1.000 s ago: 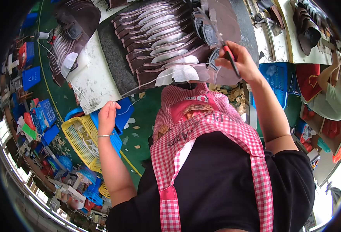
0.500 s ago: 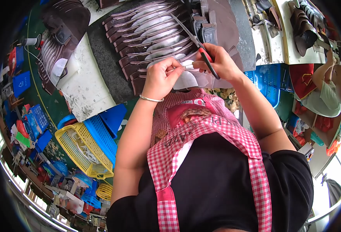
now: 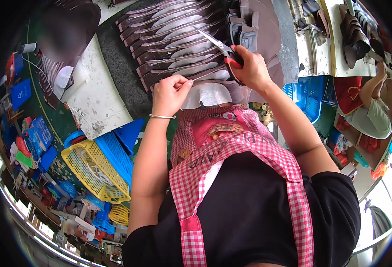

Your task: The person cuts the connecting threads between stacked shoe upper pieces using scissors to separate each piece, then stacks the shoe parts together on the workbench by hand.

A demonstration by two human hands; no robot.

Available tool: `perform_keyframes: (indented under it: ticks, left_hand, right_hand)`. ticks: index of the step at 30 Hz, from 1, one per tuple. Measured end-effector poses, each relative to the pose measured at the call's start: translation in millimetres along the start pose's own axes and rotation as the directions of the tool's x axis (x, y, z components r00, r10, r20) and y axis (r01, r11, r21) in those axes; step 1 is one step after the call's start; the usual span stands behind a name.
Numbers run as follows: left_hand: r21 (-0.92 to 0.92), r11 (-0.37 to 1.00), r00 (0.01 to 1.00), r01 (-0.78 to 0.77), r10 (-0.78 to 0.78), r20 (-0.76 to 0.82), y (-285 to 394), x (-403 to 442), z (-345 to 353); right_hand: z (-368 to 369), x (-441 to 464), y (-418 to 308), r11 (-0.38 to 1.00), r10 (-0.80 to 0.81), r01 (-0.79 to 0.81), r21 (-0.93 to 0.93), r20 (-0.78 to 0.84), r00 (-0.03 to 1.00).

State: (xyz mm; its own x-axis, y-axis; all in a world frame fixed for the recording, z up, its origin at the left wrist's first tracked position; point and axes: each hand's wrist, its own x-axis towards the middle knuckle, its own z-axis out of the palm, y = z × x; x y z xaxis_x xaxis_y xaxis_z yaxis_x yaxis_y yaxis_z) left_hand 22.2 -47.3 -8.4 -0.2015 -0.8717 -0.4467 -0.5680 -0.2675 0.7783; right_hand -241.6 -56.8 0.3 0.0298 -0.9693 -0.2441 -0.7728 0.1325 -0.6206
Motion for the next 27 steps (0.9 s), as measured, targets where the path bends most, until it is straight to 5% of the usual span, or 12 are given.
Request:
perform_keyframes:
  ticks: [11, 20, 24, 27]
  left_hand:
    - [0.217, 0.969, 0.992, 0.119, -0.105, -0.072, -33, 3, -41]
    - [0.551, 0.807, 0.970, 0.213, -0.106, -0.219, -28, 13, -42]
    - [0.357, 0.922, 0.988, 0.150, -0.132, -0.075, -46, 11, -51]
    - [0.200, 0.975, 0.995, 0.097, -0.090, -0.046, -60, 8, -53]
  right_hand:
    - [12, 8, -10, 0.968, -0.036, 0.047, -0.247, 0.050, 0.998]
    - [-13, 19, -42, 0.782, -0.505, 0.509, -0.360, 0.113, 0.856]
    - [-3, 29, -64, 0.628, -0.523, 0.649, -0.428, 0.385, 0.760]
    - [5, 38, -72, 0.560, -0.572, 0.701, -0.441, 0.406, 0.713]
